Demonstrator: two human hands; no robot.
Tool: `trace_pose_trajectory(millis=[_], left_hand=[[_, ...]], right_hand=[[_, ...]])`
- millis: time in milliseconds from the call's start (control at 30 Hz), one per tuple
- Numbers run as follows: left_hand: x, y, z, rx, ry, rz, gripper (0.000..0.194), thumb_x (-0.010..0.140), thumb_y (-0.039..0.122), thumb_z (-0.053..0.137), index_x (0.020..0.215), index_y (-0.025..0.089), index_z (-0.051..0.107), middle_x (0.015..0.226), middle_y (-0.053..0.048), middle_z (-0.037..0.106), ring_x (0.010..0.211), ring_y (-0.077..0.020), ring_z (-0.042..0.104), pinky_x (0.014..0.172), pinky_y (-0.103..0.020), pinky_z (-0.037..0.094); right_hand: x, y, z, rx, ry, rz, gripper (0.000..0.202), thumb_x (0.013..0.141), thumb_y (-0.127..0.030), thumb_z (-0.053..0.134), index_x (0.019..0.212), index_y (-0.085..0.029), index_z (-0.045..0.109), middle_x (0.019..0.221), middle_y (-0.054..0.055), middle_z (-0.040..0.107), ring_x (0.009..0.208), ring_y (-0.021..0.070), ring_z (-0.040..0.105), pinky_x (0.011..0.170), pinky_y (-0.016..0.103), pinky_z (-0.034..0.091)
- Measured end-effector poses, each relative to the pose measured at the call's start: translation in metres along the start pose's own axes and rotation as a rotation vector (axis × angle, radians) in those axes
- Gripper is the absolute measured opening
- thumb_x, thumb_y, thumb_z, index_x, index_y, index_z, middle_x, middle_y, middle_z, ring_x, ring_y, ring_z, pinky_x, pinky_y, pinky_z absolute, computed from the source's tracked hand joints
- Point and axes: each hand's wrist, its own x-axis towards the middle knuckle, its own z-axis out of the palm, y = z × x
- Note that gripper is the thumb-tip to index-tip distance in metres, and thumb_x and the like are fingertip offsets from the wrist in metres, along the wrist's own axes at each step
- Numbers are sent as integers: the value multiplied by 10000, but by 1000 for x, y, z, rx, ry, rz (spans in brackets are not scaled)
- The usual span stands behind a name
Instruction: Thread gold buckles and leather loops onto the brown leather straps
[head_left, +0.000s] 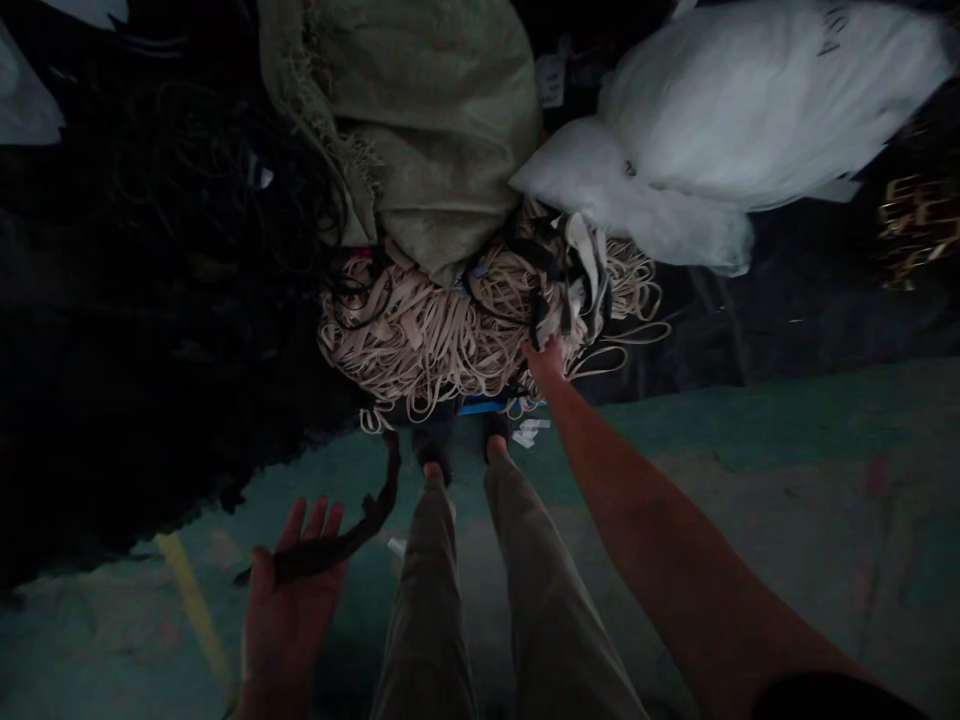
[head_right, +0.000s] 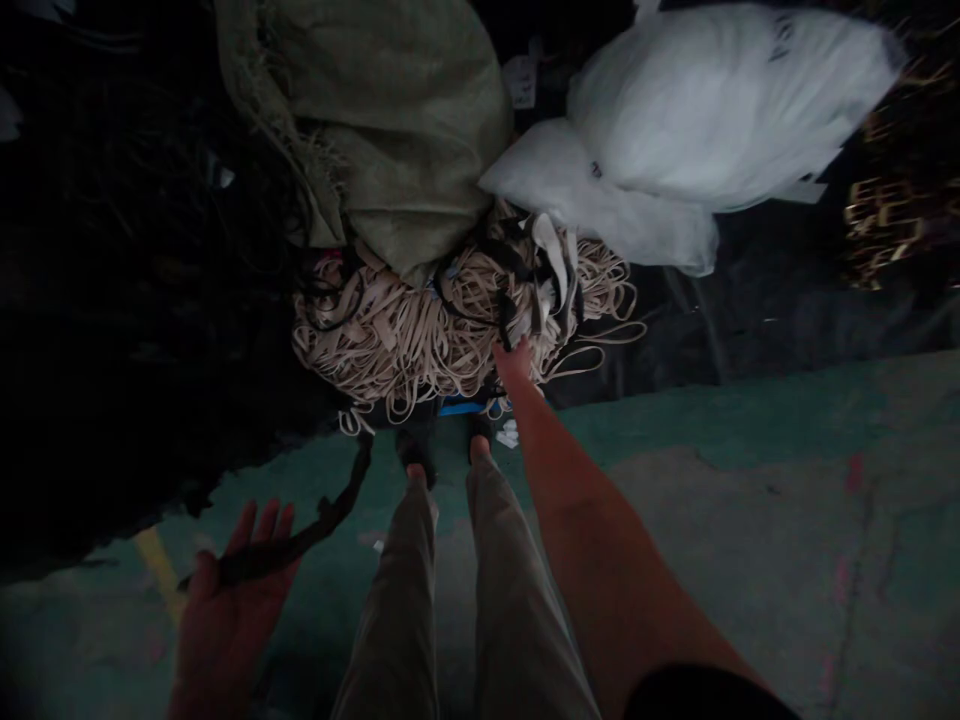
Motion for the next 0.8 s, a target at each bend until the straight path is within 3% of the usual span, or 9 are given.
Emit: trace_pose_trajectory(millis=[100, 167, 300, 400, 533, 700, 800], left_hand=[[2, -3, -4, -83, -92, -3, 535, 948, 615, 416, 1251, 246, 658, 1333, -110, 644, 1261, -293, 586, 1148, -571, 369], [3, -5, -8, -105, -145, -7, 547, 952, 612, 412, 1269, 233, 648, 1326, -124, 645, 1223, -288, 611, 1100, -550, 439], [1, -6, -9, -103, -182, -62, 565, 939, 640, 419, 1238, 230, 665, 1309, -120, 655, 1209, -284, 617, 1056, -509, 493], [-8, -8, -4, -19, -164, -95, 545, 930, 637, 445, 1169, 219, 699, 1291, -122, 664, 1253, -303, 584, 1114, -551, 429], [-25, -11, 6, 97, -198, -80, 556, 880, 663, 517, 1120, 203, 717, 1281, -128, 669, 1323, -330, 523, 1183, -589, 309], [-51, -15, 8, 236, -258, 20, 517, 864, 654, 556, 1114, 230, 714, 1287, -97, 673, 1409, -305, 436, 1191, -501, 320], [-66, -15, 1, 298, -252, 76, 421, 898, 577, 560, 1131, 260, 709, 1310, -72, 660, 1451, -303, 371, 1186, -510, 306]], right_hand=[[3, -9, -2, 65, 6, 64, 465, 912, -362, 438, 1172, -35, 640, 959, 167, 707, 880, 265, 667, 775, 378, 539], [-8, -10, -19, 113, -4, 50, 376, 894, -358, 475, 1003, -72, 695, 771, 90, 680, 720, 214, 644, 678, 327, 519], [-56, -13, -89, 226, 23, -44, 346, 895, -406, 481, 912, -139, 700, 596, -9, 568, 538, 136, 530, 542, 255, 440], [-112, -23, -155, 506, 79, -186, 365, 881, -506, 522, 883, -182, 689, 518, -45, 477, 484, 116, 433, 500, 243, 368], [-184, -35, -230, 869, 127, -378, 365, 864, -574, 618, 906, -217, 681, 434, -79, 374, 461, 122, 375, 536, 279, 385], [-247, -33, -290, 691, 180, -363, 343, 856, -563, 663, 907, -227, 713, 456, -31, 478, 461, 144, 434, 487, 300, 368], [-289, -31, -319, 731, 244, -419, 311, 894, -602, 537, 852, -327, 676, 375, -43, 343, 380, 162, 337, 425, 325, 331]])
